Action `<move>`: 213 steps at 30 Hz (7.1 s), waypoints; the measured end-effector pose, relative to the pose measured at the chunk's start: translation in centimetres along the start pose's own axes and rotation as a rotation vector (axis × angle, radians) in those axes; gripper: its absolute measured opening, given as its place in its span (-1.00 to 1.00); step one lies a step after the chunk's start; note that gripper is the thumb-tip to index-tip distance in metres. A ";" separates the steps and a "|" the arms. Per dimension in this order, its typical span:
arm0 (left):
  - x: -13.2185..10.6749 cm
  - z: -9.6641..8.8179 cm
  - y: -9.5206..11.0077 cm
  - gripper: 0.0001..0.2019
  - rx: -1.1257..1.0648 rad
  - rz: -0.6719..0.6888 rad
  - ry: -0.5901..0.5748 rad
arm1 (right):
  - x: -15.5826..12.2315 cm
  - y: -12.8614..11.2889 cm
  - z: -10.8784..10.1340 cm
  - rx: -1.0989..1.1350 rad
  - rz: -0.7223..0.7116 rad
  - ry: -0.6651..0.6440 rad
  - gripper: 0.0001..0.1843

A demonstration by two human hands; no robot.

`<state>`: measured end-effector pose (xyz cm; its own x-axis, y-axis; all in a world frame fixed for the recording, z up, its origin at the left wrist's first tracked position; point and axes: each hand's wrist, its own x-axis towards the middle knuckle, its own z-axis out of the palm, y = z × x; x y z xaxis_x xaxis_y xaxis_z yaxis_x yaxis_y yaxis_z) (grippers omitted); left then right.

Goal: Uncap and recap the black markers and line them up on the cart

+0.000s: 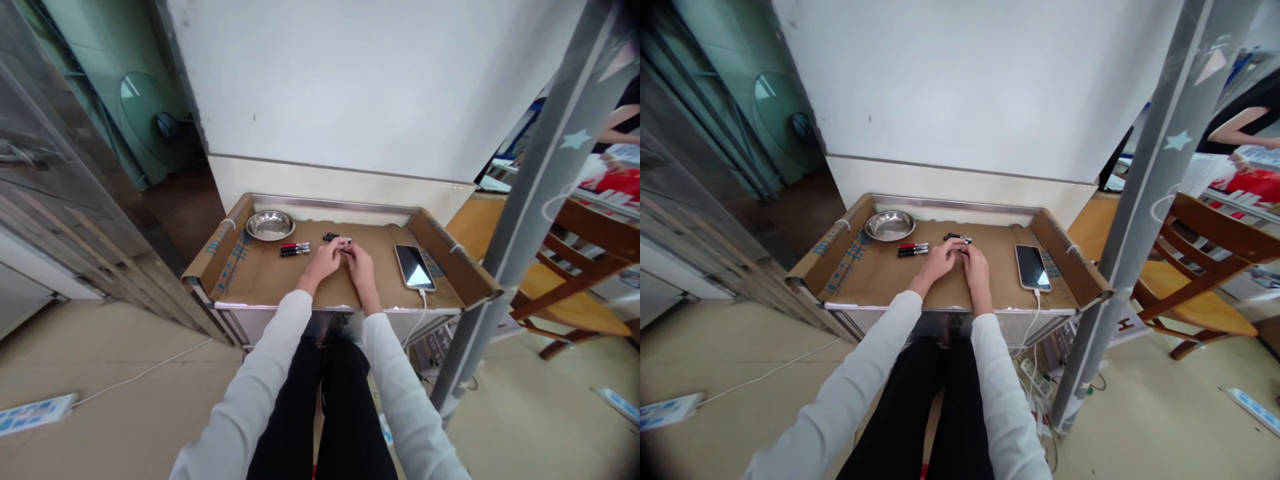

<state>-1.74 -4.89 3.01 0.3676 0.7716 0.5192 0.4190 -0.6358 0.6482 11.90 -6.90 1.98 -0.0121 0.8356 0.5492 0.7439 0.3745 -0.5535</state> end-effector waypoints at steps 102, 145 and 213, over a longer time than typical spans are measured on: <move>-0.9 0.5 -1.6 -0.85 0.311 -0.159 -0.033 | 1.7 0.0 2.1 -0.445 0.253 -0.018 -0.51; -0.7 -0.2 -2.4 -0.82 -0.218 -0.142 0.153 | 0.5 -0.3 1.4 -0.225 -0.065 -0.104 -0.78; -1.3 -0.5 0.0 -0.82 0.490 -0.072 0.117 | 0.3 0.3 1.0 0.052 0.131 0.209 -0.71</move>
<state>-2.63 -5.82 2.62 0.2395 0.7931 0.5600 0.7907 -0.4941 0.3616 11.47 -6.08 1.33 0.2244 0.7791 0.5853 0.6946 0.2934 -0.6568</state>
